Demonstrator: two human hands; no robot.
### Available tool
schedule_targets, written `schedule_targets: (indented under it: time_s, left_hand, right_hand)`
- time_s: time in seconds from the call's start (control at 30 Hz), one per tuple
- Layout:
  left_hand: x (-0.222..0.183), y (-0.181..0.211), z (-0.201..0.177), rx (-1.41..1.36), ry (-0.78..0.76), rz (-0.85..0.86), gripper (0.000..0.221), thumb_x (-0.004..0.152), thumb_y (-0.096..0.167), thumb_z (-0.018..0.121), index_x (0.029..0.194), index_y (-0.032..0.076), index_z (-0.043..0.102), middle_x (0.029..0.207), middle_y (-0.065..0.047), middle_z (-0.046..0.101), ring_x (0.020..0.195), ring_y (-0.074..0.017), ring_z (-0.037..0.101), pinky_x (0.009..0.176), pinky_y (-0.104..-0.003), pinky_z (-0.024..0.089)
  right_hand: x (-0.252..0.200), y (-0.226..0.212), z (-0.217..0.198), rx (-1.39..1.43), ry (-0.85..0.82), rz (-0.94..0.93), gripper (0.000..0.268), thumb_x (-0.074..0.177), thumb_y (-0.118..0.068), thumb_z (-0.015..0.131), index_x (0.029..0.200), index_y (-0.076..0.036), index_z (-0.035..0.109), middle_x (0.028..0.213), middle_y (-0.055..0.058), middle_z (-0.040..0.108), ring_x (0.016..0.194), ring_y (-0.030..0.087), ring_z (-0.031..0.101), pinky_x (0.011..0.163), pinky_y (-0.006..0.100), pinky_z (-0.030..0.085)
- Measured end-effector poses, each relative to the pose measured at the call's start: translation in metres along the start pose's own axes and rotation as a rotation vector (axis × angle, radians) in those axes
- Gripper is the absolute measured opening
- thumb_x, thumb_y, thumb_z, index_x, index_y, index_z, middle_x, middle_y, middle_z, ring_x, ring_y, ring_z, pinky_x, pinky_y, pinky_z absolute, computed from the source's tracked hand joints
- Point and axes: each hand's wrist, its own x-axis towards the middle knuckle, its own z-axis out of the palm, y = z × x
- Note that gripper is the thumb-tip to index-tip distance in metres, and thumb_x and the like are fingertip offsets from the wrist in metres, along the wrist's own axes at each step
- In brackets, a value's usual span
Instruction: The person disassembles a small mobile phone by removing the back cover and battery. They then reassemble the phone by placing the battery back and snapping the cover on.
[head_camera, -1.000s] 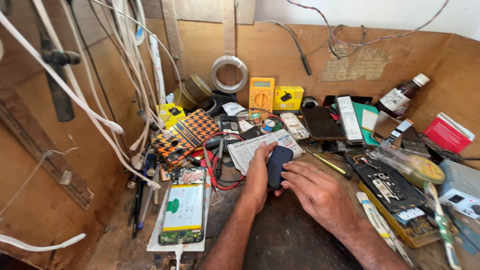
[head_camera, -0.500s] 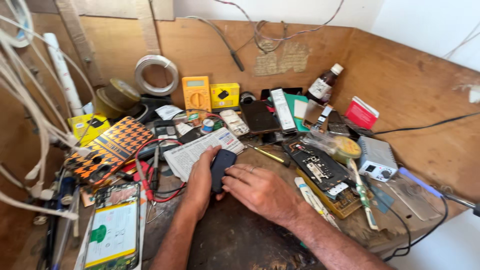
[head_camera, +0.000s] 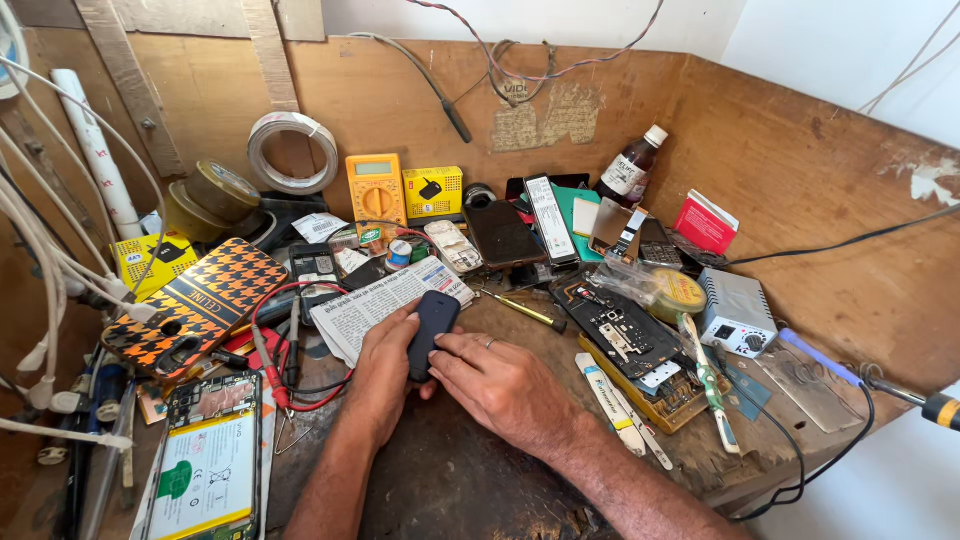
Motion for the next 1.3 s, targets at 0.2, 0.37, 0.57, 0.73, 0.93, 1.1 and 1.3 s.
schedule_targets:
  time_s: [0.2, 0.37, 0.57, 0.73, 0.93, 1.1, 1.3]
  left_hand:
    - [0.007, -0.009, -0.005, 0.002, -0.046, 0.041, 0.047, 0.101, 0.022, 0.040, 0.140, 0.002, 0.058, 0.095, -0.011, 0.075, 0.063, -0.0167, 0.064, 0.040, -0.027, 0.046]
    - [0.013, -0.019, -0.006, -0.107, -0.042, 0.041, 0.046, 0.102, 0.021, 0.043, 0.144, 0.002, 0.055, 0.099, -0.013, 0.072, 0.069, -0.0200, 0.067, 0.047, -0.032, 0.055]
    - [0.008, -0.012, -0.014, -0.323, -0.079, 0.022, 0.049, 0.106, 0.026, 0.036, 0.148, 0.006, 0.048, 0.105, -0.016, 0.074, 0.079, -0.0228, 0.072, 0.065, -0.034, 0.063]
    - [0.007, -0.010, -0.006, -0.251, -0.094, 0.068, 0.049, 0.107, 0.025, 0.037, 0.150, 0.005, 0.048, 0.104, -0.020, 0.073, 0.079, -0.0243, 0.072, 0.071, -0.035, 0.063]
    - [0.004, -0.006, -0.001, -0.125, -0.055, 0.053, 0.048, 0.106, 0.022, 0.036, 0.148, 0.003, 0.051, 0.103, -0.022, 0.074, 0.075, -0.0258, 0.072, 0.069, -0.035, 0.062]
    - [-0.001, 0.002, 0.007, -0.074, -0.018, 0.008, 0.048, 0.106, 0.021, 0.036, 0.148, 0.004, 0.050, 0.104, -0.023, 0.075, 0.074, -0.0262, 0.072, 0.068, -0.035, 0.061]
    - [-0.007, 0.005, 0.010, -0.046, -0.021, 0.055, 0.049, 0.105, 0.020, 0.036, 0.150, 0.003, 0.047, 0.105, -0.024, 0.075, 0.076, -0.0267, 0.072, 0.069, -0.035, 0.061]
  right_hand:
    - [-0.004, 0.003, 0.006, 0.015, 0.029, 0.008, 0.024, 0.088, -0.008, 0.077, 0.109, 0.002, 0.072, 0.113, 0.016, 0.073, 0.103, 0.029, 0.072, 0.089, 0.039, 0.058]
    - [0.000, 0.006, 0.016, 0.063, 0.154, 0.139, 0.018, 0.088, -0.006, 0.074, 0.104, 0.002, 0.072, 0.111, 0.016, 0.076, 0.106, 0.029, 0.074, 0.093, 0.037, 0.059]
    - [0.011, -0.006, 0.013, 0.212, 0.239, 0.362, 0.014, 0.089, -0.004, 0.072, 0.100, 0.002, 0.073, 0.105, 0.015, 0.077, 0.099, 0.026, 0.076, 0.086, 0.034, 0.060]
    - [0.004, -0.006, 0.000, 0.177, 0.357, 0.588, 0.012, 0.089, -0.008, 0.074, 0.099, -0.001, 0.076, 0.092, 0.011, 0.078, 0.081, 0.020, 0.075, 0.073, 0.033, 0.059]
    - [-0.054, 0.039, -0.094, -0.077, 0.478, 1.138, 0.015, 0.096, -0.013, 0.069, 0.102, -0.006, 0.081, 0.071, 0.009, 0.074, 0.054, 0.015, 0.065, 0.050, 0.033, 0.052]
    - [-0.106, 0.063, -0.168, -0.263, 0.288, 1.516, 0.024, 0.102, -0.019, 0.066, 0.097, 0.001, 0.079, 0.064, 0.015, 0.072, 0.048, 0.018, 0.066, 0.047, 0.035, 0.057]
    - [-0.132, 0.098, -0.156, -0.368, -0.074, 1.639, 0.045, 0.105, -0.029, 0.063, 0.081, 0.006, 0.078, 0.063, 0.018, 0.072, 0.053, 0.029, 0.073, 0.066, 0.042, 0.062]
